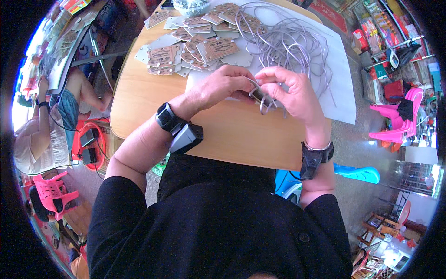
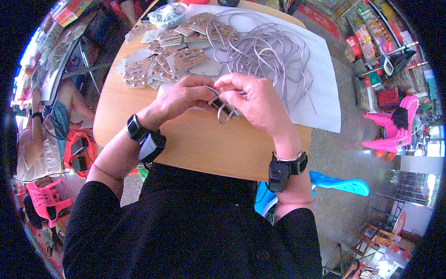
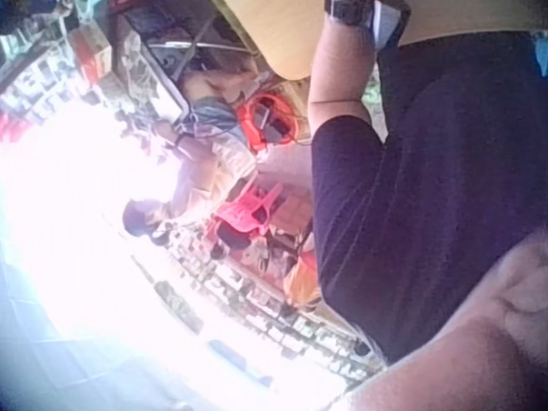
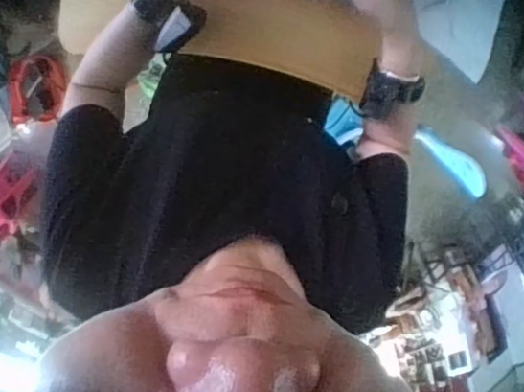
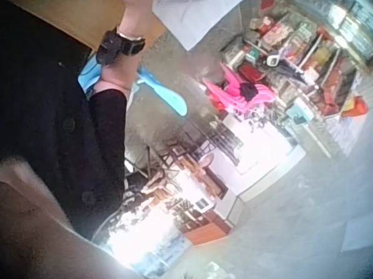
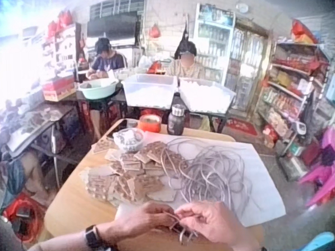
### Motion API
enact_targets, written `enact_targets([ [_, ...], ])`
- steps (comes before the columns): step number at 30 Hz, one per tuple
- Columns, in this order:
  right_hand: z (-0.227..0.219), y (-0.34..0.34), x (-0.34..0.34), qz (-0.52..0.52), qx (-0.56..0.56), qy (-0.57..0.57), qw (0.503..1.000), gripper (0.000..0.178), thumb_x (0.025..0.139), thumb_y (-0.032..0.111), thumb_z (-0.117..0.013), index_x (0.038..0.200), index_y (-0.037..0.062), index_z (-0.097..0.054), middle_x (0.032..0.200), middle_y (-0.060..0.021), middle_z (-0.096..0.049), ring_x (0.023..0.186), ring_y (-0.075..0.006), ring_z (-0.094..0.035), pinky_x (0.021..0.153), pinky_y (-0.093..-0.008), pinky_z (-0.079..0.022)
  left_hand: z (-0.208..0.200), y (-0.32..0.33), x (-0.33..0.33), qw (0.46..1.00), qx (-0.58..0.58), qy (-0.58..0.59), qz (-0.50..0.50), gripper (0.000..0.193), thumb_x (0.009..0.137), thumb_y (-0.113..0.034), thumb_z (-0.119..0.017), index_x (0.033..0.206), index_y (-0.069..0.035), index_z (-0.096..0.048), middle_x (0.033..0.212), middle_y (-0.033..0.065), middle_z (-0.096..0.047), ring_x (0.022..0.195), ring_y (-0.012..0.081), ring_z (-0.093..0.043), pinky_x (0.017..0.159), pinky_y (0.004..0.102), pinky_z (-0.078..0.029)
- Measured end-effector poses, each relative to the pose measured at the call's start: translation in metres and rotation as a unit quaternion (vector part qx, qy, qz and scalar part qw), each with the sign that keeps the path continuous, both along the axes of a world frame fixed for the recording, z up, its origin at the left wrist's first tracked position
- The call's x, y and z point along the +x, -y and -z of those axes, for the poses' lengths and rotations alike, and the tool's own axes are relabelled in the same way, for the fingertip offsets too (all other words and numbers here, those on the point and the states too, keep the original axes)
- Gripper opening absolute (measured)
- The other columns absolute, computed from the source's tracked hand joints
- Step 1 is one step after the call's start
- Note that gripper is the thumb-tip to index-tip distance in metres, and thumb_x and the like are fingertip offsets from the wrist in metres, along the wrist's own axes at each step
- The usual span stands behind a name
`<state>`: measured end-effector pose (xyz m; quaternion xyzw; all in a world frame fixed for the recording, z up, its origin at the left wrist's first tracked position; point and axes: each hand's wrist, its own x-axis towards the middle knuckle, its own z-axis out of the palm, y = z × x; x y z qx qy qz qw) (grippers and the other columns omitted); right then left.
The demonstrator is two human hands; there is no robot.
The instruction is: Threading laces through shoe labels or tags for assembly.
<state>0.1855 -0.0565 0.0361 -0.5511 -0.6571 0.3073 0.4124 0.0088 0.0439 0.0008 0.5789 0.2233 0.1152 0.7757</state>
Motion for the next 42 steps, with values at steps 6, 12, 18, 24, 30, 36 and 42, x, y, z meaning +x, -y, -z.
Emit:
enact_targets([
  [6,-0.026,0.000,-0.014,-0.036,0.085,0.327,0.941,0.009,0.076,0.011,-0.064,0.084,0.0071,-0.063,0.076,-0.0077,-0.066,0.069,-0.0267,-0.062,0.069,-0.0363,-0.048,0.002,0.001,0.001,1.000,0.009,0.001,0.011,0.028,0.087,-0.014,-0.052,0.107,0.005,-0.058,0.102,0.0107,-0.062,0.095,0.0179,-0.062,0.086,0.0282,-0.050],
  [12,-0.022,-0.005,-0.021,-0.032,0.150,0.453,0.878,0.008,0.075,0.009,-0.062,0.083,0.0085,-0.062,0.079,-0.0070,-0.065,0.076,-0.0237,-0.061,0.071,-0.0382,-0.047,0.013,-0.001,0.003,0.994,-0.049,0.093,-0.008,0.020,0.088,-0.008,-0.050,0.095,0.008,-0.059,0.095,0.0117,-0.061,0.093,0.0188,-0.063,0.084,0.0296,-0.054],
  [18,-0.032,-0.011,-0.025,0.033,0.111,-0.020,0.993,0.007,0.085,0.010,-0.054,0.081,0.0053,-0.057,0.085,-0.0069,-0.066,0.075,-0.0122,-0.058,0.068,-0.0272,-0.045,0.016,-0.004,0.001,0.978,0.175,0.110,0.041,0.014,0.087,-0.002,-0.050,0.090,0.008,-0.060,0.092,0.0129,-0.058,0.087,0.0188,-0.061,0.080,0.0301,-0.056],
  [24,-0.108,0.004,-0.030,-0.037,0.139,-0.286,0.947,0.012,0.094,0.013,-0.046,0.096,0.0037,-0.053,0.087,-0.0167,-0.065,0.066,-0.0148,-0.060,0.062,-0.0285,-0.050,0.026,-0.006,0.004,0.978,0.157,0.130,0.044,0.023,0.090,-0.012,-0.047,0.087,0.007,-0.058,0.089,0.0097,-0.059,0.086,0.0177,-0.062,0.082,0.0288,-0.053],
  [30,-0.107,-0.028,0.008,-0.073,0.196,-0.404,0.890,0.014,0.093,0.014,-0.049,0.096,0.0012,-0.055,0.091,-0.0205,-0.065,0.073,-0.0239,-0.066,0.070,-0.0388,-0.056,0.019,-0.002,-0.002,0.957,0.250,0.119,0.082,0.027,0.090,-0.014,-0.049,0.099,0.010,-0.060,0.096,0.0113,-0.063,0.086,0.0181,-0.063,0.079,0.0273,-0.053],
  [36,-0.059,-0.073,0.049,0.122,0.198,-0.369,0.900,0.017,0.090,0.008,-0.052,0.102,-0.0022,-0.051,0.089,-0.0186,-0.064,0.075,-0.0238,-0.066,0.073,-0.0390,-0.056,0.003,0.010,0.000,0.978,0.182,0.039,0.094,0.030,0.088,-0.017,-0.054,0.104,0.008,-0.061,0.098,0.0115,-0.065,0.081,0.0181,-0.064,0.075,0.0268,-0.052],
  [42,-0.020,-0.020,0.036,0.326,-0.034,0.093,0.940,0.026,0.091,0.028,-0.056,0.088,0.0025,-0.060,0.073,-0.0031,-0.060,0.058,-0.0093,-0.049,0.052,-0.0245,-0.038,0.018,0.000,-0.001,0.998,-0.026,0.063,0.003,0.026,0.089,-0.016,-0.055,0.097,0.009,-0.061,0.097,0.0117,-0.061,0.081,0.0205,-0.063,0.071,0.0312,-0.056],
])
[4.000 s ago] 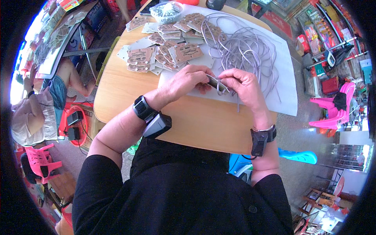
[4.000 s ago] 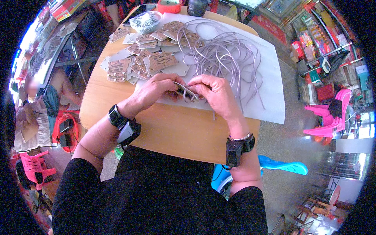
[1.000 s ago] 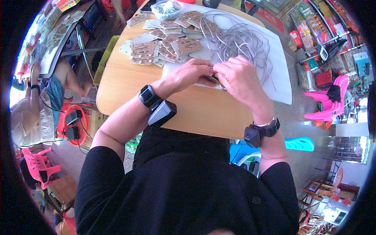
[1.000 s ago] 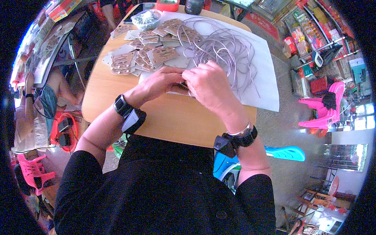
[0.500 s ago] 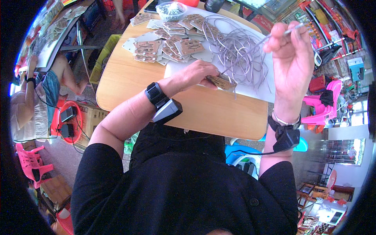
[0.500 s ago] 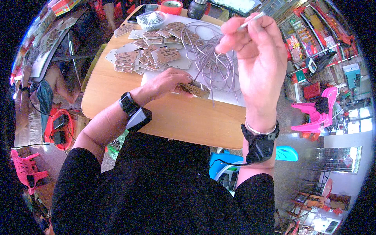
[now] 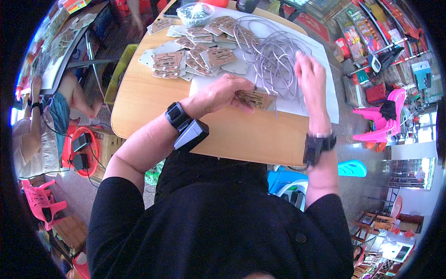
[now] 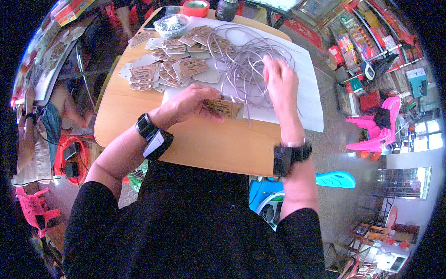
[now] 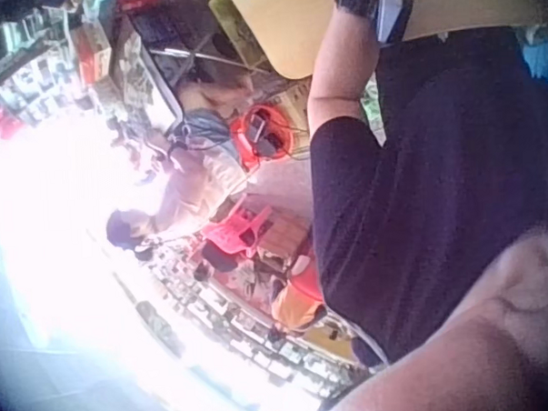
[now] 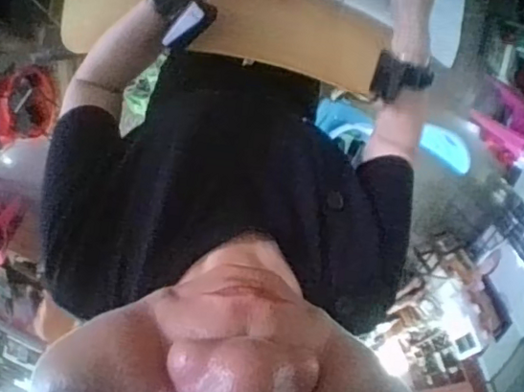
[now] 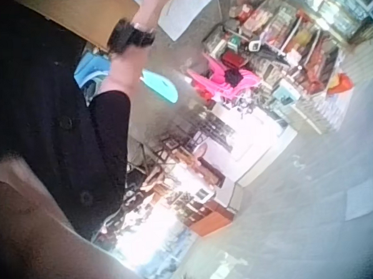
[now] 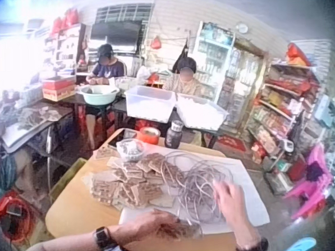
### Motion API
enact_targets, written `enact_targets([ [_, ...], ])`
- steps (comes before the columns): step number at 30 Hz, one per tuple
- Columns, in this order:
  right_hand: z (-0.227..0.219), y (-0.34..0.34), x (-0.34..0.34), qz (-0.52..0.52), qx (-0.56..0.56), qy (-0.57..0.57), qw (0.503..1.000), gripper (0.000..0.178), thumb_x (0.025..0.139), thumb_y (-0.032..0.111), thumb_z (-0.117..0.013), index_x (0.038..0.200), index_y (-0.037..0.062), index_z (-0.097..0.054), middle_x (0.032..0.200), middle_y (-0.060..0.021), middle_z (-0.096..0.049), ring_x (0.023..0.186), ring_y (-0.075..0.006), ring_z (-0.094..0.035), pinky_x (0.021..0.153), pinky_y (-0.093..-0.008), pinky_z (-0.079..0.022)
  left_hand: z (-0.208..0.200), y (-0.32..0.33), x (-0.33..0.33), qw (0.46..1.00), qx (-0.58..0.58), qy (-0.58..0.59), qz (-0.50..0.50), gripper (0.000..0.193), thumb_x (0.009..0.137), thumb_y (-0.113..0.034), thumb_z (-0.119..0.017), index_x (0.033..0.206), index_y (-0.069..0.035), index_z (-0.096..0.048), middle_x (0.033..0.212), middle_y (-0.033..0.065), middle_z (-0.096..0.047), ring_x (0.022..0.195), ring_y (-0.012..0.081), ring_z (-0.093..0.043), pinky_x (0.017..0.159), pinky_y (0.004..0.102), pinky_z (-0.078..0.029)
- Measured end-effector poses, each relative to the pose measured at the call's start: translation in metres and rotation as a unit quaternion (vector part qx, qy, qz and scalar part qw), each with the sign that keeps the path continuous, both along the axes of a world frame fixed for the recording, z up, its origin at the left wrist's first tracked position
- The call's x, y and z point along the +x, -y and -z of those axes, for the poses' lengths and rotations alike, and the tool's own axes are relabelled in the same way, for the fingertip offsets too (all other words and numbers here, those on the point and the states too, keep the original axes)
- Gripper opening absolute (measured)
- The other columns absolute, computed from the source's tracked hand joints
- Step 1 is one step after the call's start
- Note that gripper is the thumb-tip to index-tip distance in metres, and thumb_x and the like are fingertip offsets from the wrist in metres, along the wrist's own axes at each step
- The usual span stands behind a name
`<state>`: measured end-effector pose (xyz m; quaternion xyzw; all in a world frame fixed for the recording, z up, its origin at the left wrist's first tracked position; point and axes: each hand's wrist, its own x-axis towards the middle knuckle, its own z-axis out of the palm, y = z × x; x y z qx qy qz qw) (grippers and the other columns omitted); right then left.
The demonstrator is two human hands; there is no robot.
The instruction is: Threading laces through shoe labels or tags for assembly.
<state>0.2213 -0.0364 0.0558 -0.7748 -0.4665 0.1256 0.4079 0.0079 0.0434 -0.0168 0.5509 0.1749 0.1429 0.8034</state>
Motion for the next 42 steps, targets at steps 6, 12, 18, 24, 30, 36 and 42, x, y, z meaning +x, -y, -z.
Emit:
enact_targets([
  [6,0.033,0.051,-0.020,-0.079,-0.086,-0.253,0.960,0.036,0.091,0.037,-0.055,0.081,0.0029,-0.063,0.073,-0.0009,-0.060,0.054,-0.0054,-0.045,0.047,-0.0209,-0.033,-0.008,0.008,0.006,0.998,-0.043,-0.032,0.017,0.028,0.089,-0.016,-0.053,0.095,0.009,-0.061,0.095,0.0138,-0.063,0.082,0.0222,-0.064,0.074,0.0321,-0.057],
  [12,-0.013,0.040,0.017,-0.059,0.275,-0.465,0.840,0.017,0.089,0.016,-0.059,0.095,0.0004,-0.060,0.085,-0.0065,-0.062,0.059,-0.0073,-0.049,0.049,-0.0194,-0.037,-0.005,0.005,0.003,0.998,0.026,-0.018,0.045,0.027,0.089,-0.015,-0.052,0.093,0.011,-0.060,0.095,0.0143,-0.063,0.082,0.0200,-0.063,0.074,0.0313,-0.056],
  [18,-0.074,0.062,0.015,-0.114,0.448,-0.301,0.834,0.026,0.089,0.015,-0.058,0.108,-0.0030,-0.055,0.097,-0.0105,-0.061,0.071,-0.0106,-0.054,0.060,-0.0235,-0.041,-0.006,0.004,-0.001,0.998,0.061,-0.008,0.007,0.024,0.089,-0.013,-0.051,0.090,0.009,-0.059,0.091,0.0117,-0.062,0.080,0.0193,-0.063,0.070,0.0305,-0.057],
  [24,-0.098,0.096,-0.055,-0.153,0.516,-0.124,0.833,0.025,0.088,0.008,-0.057,0.108,-0.0077,-0.055,0.093,-0.0102,-0.061,0.069,-0.0110,-0.054,0.059,-0.0227,-0.041,0.007,-0.002,0.005,0.999,0.032,0.025,-0.021,0.026,0.091,-0.017,-0.050,0.093,0.007,-0.060,0.095,0.0129,-0.062,0.082,0.0234,-0.065,0.073,0.0321,-0.056],
  [30,0.006,0.061,-0.099,-0.109,0.090,-0.048,0.989,0.009,0.085,0.011,-0.065,0.088,0.0033,-0.064,0.068,-0.0003,-0.058,0.059,-0.0054,-0.049,0.050,-0.0238,-0.039,0.005,-0.004,0.006,0.959,-0.251,0.097,-0.089,0.025,0.093,-0.012,-0.044,0.102,0.010,-0.053,0.103,0.0155,-0.057,0.090,0.0236,-0.060,0.084,0.0373,-0.055],
  [36,0.032,0.051,-0.103,-0.031,0.090,0.080,0.992,0.013,0.086,0.011,-0.062,0.078,0.0024,-0.058,0.061,-0.0085,-0.055,0.050,-0.0147,-0.050,0.049,-0.0285,-0.040,0.005,-0.003,0.010,0.957,-0.241,0.122,-0.106,0.024,0.093,-0.013,-0.045,0.103,0.007,-0.054,0.103,0.0153,-0.058,0.096,0.0249,-0.060,0.087,0.0388,-0.054],
  [42,0.044,0.041,-0.106,-0.009,0.115,0.136,0.984,0.009,0.083,0.009,-0.062,0.079,0.0039,-0.057,0.065,-0.0102,-0.058,0.054,-0.0232,-0.057,0.051,-0.0337,-0.044,0.009,-0.003,0.010,0.958,-0.235,0.133,-0.100,0.025,0.093,-0.013,-0.044,0.103,0.008,-0.054,0.104,0.0154,-0.059,0.096,0.0232,-0.060,0.087,0.0370,-0.054],
])
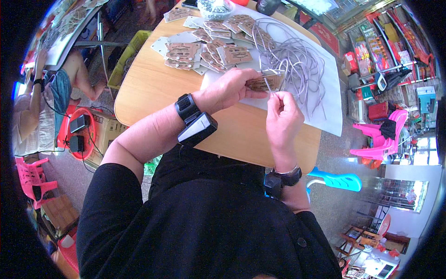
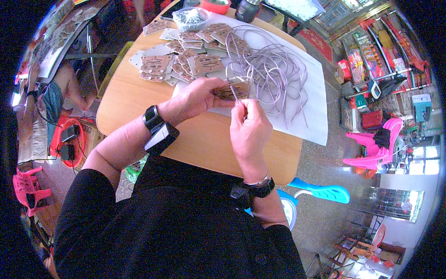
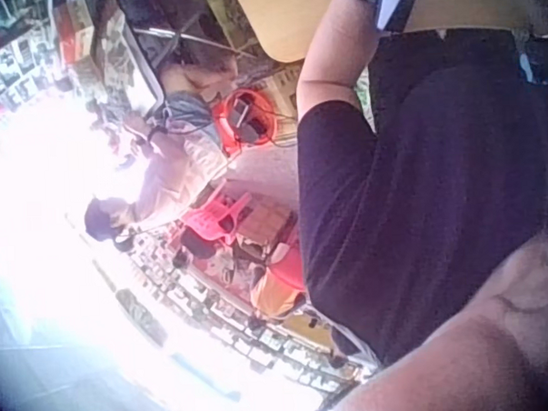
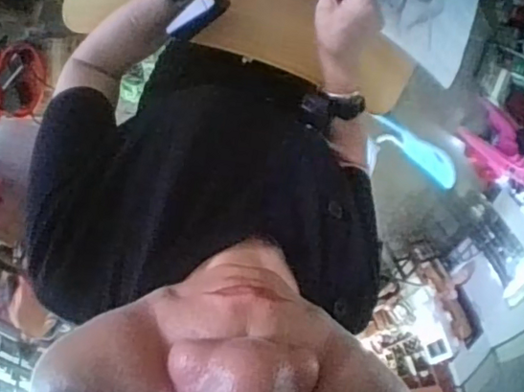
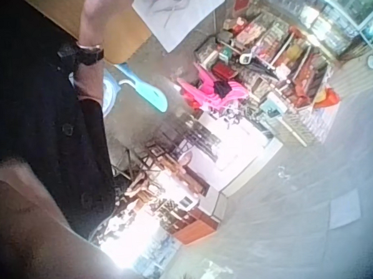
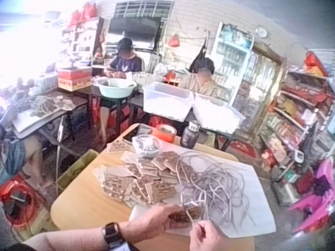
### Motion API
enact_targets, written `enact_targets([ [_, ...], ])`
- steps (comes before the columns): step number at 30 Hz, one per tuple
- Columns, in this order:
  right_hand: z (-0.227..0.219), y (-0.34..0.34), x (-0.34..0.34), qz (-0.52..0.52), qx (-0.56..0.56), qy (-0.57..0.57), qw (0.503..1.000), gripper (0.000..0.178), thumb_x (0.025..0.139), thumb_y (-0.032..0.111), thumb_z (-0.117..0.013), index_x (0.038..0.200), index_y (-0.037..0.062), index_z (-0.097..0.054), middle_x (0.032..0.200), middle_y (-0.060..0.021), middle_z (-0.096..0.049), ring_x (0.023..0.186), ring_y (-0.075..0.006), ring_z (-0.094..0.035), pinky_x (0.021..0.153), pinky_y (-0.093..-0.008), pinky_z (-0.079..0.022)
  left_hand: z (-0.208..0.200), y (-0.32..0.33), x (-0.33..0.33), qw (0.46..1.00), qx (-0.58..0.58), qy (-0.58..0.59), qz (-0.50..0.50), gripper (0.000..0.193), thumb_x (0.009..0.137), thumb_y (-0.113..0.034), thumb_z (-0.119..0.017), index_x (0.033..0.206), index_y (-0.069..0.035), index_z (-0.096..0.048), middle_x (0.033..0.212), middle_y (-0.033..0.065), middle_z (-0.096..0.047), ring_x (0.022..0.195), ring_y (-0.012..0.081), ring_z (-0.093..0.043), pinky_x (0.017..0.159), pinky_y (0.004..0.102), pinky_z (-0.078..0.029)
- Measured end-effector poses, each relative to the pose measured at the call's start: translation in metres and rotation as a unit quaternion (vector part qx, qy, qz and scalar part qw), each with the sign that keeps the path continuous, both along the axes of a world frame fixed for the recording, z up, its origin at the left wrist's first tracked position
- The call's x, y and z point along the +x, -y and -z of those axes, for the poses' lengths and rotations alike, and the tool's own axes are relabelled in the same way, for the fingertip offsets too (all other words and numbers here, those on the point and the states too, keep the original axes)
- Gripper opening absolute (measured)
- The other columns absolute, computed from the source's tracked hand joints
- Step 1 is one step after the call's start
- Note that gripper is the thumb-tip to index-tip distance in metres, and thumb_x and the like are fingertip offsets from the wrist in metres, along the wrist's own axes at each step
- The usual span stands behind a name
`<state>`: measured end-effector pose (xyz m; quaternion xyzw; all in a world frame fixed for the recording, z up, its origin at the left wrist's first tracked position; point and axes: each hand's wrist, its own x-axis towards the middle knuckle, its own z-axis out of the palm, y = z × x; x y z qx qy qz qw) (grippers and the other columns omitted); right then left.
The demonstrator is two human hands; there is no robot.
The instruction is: Threading laces through shoe labels or tags for assembly.
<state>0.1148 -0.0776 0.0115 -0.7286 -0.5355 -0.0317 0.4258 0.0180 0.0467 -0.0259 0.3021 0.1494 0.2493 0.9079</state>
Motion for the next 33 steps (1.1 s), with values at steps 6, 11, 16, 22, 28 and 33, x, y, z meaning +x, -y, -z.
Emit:
enact_targets([
  [6,0.001,-0.001,-0.002,0.004,-0.002,0.010,1.000,0.009,0.082,0.009,-0.062,0.078,0.0048,-0.056,0.065,-0.0107,-0.058,0.055,-0.0259,-0.057,0.052,-0.0356,-0.045,-0.006,0.002,-0.002,1.000,0.013,-0.006,-0.010,0.026,0.094,-0.013,-0.045,0.104,0.009,-0.054,0.107,0.0168,-0.059,0.098,0.0240,-0.060,0.088,0.0353,-0.054],
  [11,0.003,-0.002,-0.001,0.008,-0.013,0.005,1.000,0.010,0.083,0.010,-0.062,0.078,0.0049,-0.055,0.064,-0.0106,-0.058,0.056,-0.0263,-0.058,0.052,-0.0361,-0.044,-0.002,0.000,-0.001,1.000,0.005,-0.003,-0.014,0.026,0.093,-0.013,-0.046,0.104,0.010,-0.053,0.108,0.0170,-0.058,0.099,0.0247,-0.060,0.089,0.0354,-0.054],
  [16,0.003,-0.004,-0.002,0.006,-0.010,-0.031,0.999,0.009,0.084,0.011,-0.062,0.079,0.0040,-0.058,0.063,-0.0103,-0.059,0.054,-0.0234,-0.057,0.051,-0.0349,-0.044,-0.010,0.002,-0.001,0.999,0.014,-0.023,-0.016,0.030,0.095,-0.012,-0.043,0.111,0.012,-0.050,0.113,0.0193,-0.057,0.102,0.0273,-0.059,0.093,0.0385,-0.051],
  [22,0.008,-0.010,0.003,0.013,-0.017,-0.143,0.989,0.012,0.084,0.013,-0.063,0.080,0.0018,-0.061,0.060,-0.0070,-0.058,0.052,-0.0139,-0.054,0.050,-0.0298,-0.042,-0.011,0.003,-0.004,0.999,0.009,-0.026,-0.021,0.028,0.094,-0.012,-0.044,0.108,0.010,-0.051,0.109,0.0172,-0.059,0.099,0.0251,-0.060,0.091,0.0372,-0.052],
  [28,0.011,-0.015,0.001,-0.002,0.021,-0.081,0.996,0.011,0.085,0.013,-0.063,0.082,0.0027,-0.060,0.063,-0.0082,-0.059,0.052,-0.0179,-0.055,0.050,-0.0322,-0.043,-0.008,0.003,-0.003,0.999,0.028,-0.024,-0.029,0.025,0.094,-0.012,-0.045,0.105,0.009,-0.054,0.107,0.0167,-0.060,0.097,0.0242,-0.061,0.087,0.0370,-0.053],
  [33,0.010,-0.017,0.006,0.049,0.017,0.035,0.998,0.008,0.085,0.012,-0.062,0.085,0.0046,-0.059,0.069,-0.0105,-0.061,0.056,-0.0239,-0.059,0.052,-0.0345,-0.045,-0.004,0.001,-0.002,1.000,0.017,-0.019,-0.018,0.026,0.095,-0.013,-0.044,0.105,0.008,-0.054,0.107,0.0167,-0.060,0.097,0.0253,-0.061,0.089,0.0379,-0.052],
])
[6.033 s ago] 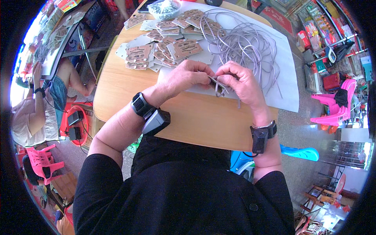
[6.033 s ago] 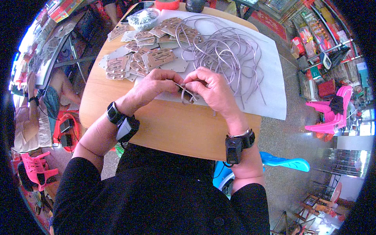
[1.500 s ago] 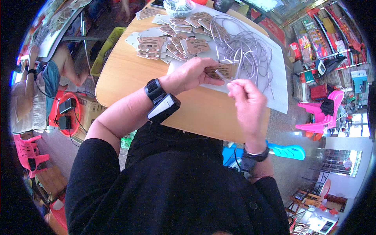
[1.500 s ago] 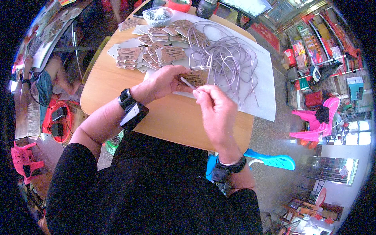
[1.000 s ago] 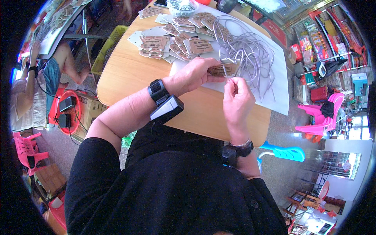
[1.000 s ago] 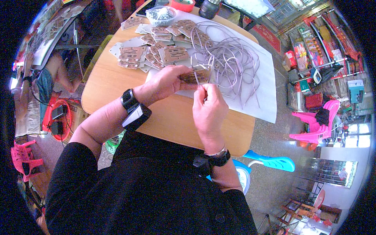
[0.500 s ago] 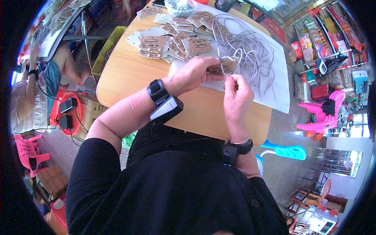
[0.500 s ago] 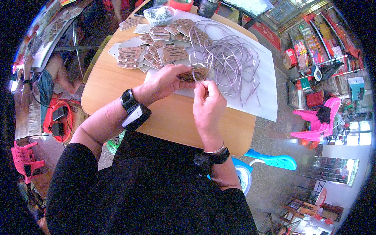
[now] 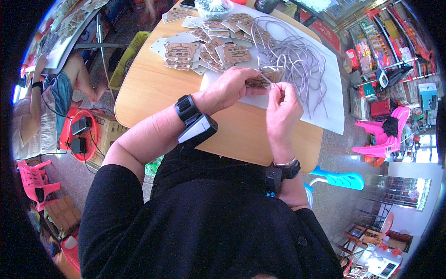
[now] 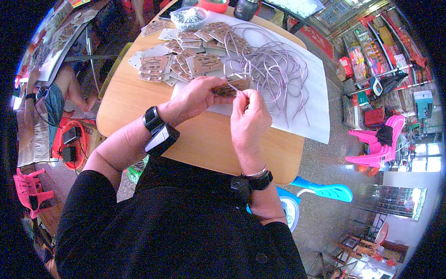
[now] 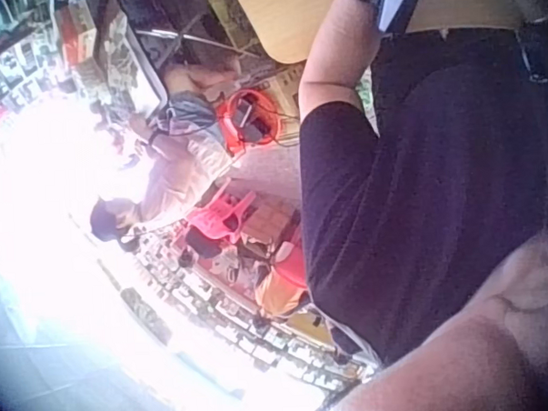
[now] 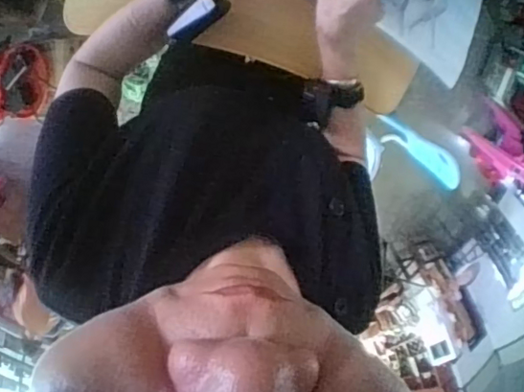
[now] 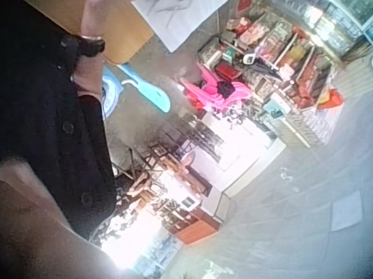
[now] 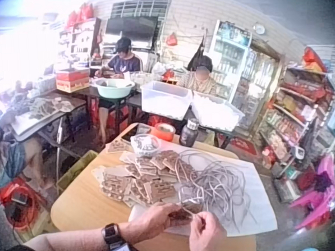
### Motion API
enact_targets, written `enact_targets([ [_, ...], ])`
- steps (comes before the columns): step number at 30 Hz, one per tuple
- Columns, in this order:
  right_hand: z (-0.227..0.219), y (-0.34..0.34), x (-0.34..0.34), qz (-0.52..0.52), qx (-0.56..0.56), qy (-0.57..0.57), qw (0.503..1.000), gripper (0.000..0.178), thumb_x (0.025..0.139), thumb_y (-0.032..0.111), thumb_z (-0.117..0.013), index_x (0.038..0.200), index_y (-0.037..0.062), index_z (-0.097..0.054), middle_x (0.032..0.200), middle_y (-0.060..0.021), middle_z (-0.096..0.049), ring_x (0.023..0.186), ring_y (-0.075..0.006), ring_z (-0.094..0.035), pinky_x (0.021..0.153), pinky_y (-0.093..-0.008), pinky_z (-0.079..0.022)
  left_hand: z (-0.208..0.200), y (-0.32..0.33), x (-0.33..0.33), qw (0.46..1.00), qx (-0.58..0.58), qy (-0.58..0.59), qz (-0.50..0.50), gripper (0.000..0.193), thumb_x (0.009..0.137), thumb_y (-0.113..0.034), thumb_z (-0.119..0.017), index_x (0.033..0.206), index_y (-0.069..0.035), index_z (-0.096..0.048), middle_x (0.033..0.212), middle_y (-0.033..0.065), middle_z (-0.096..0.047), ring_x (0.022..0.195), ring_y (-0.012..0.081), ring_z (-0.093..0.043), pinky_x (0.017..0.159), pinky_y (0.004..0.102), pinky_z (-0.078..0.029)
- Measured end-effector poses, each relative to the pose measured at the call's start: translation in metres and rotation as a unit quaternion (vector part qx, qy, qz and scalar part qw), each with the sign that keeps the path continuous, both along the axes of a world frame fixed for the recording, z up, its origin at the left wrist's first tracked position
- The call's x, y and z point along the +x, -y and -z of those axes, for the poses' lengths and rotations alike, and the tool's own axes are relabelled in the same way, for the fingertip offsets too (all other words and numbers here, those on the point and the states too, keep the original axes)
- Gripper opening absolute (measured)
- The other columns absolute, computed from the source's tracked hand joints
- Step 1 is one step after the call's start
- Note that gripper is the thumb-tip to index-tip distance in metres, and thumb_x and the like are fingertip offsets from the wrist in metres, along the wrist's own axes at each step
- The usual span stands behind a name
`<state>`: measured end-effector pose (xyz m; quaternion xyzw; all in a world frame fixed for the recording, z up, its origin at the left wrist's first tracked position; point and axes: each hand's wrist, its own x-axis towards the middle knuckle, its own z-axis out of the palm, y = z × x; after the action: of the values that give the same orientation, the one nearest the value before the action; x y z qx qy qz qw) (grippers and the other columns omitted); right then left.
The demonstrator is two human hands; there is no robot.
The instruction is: Threading laces through shoe labels or tags for assembly.
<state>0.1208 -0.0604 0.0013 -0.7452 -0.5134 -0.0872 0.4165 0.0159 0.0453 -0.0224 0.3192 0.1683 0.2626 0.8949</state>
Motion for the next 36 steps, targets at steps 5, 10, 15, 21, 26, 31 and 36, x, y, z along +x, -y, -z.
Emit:
enact_targets([
  [5,0.002,-0.003,0.000,-0.060,0.035,-0.077,0.995,0.008,0.085,0.010,-0.062,0.088,0.0038,-0.059,0.071,-0.0108,-0.062,0.061,-0.0245,-0.061,0.056,-0.0340,-0.047,-0.002,0.001,0.003,1.000,-0.010,-0.009,-0.007,0.027,0.096,-0.014,-0.041,0.107,0.008,-0.053,0.109,0.0178,-0.059,0.100,0.0271,-0.060,0.092,0.0405,-0.049],
  [10,-0.001,-0.005,0.001,-0.057,0.006,-0.137,0.989,0.008,0.085,0.010,-0.062,0.089,0.0033,-0.059,0.074,-0.0112,-0.063,0.064,-0.0243,-0.062,0.058,-0.0335,-0.047,-0.002,-0.001,0.003,0.996,-0.069,0.060,-0.006,0.027,0.096,-0.011,-0.038,0.109,0.009,-0.051,0.113,0.0181,-0.058,0.105,0.0278,-0.057,0.095,0.0430,-0.046],
  [15,-0.002,-0.012,0.000,-0.066,0.013,-0.189,0.980,0.009,0.085,0.009,-0.063,0.092,0.0044,-0.059,0.077,-0.0112,-0.063,0.066,-0.0245,-0.062,0.060,-0.0336,-0.048,0.006,0.000,-0.001,0.997,0.044,0.068,0.019,0.027,0.095,-0.011,-0.040,0.109,0.009,-0.051,0.112,0.0168,-0.058,0.105,0.0258,-0.058,0.096,0.0399,-0.047],
  [21,-0.003,-0.013,0.002,-0.093,0.045,-0.058,0.993,0.013,0.085,0.006,-0.062,0.097,0.0058,-0.059,0.083,-0.0113,-0.064,0.072,-0.0267,-0.063,0.064,-0.0343,-0.049,-0.002,0.003,-0.001,0.992,0.128,0.010,0.014,0.026,0.095,-0.011,-0.043,0.111,0.008,-0.052,0.112,0.0148,-0.057,0.106,0.0221,-0.057,0.096,0.0342,-0.046],
  [26,-0.012,-0.016,0.004,-0.094,0.042,-0.092,0.990,0.009,0.084,0.009,-0.063,0.092,0.0058,-0.063,0.082,-0.0114,-0.064,0.072,-0.0276,-0.063,0.064,-0.0353,-0.049,0.002,0.003,0.004,0.976,0.215,-0.031,0.011,0.031,0.096,-0.013,-0.043,0.118,0.007,-0.050,0.115,0.0151,-0.057,0.108,0.0196,-0.056,0.098,0.0304,-0.044],
  [31,-0.018,-0.014,-0.002,-0.070,0.020,-0.030,0.997,0.006,0.084,0.011,-0.062,0.088,0.0061,-0.064,0.086,-0.0098,-0.060,0.074,-0.0264,-0.061,0.064,-0.0353,-0.049,0.014,0.001,0.007,0.942,0.322,-0.094,-0.030,0.032,0.093,-0.016,-0.044,0.114,0.006,-0.054,0.088,0.0073,-0.063,0.081,0.0116,-0.057,0.075,0.0256,-0.046],
  [36,-0.034,-0.013,-0.017,-0.178,0.149,0.026,0.972,0.010,0.089,0.010,-0.056,0.093,0.0019,-0.052,0.087,-0.0109,-0.055,0.076,-0.0274,-0.058,0.067,-0.0348,-0.048,0.004,0.004,0.005,0.911,0.399,-0.070,-0.079,0.034,0.094,-0.020,-0.047,0.116,0.005,-0.053,0.089,0.0078,-0.063,0.082,0.0119,-0.057,0.076,0.0257,-0.047],
])
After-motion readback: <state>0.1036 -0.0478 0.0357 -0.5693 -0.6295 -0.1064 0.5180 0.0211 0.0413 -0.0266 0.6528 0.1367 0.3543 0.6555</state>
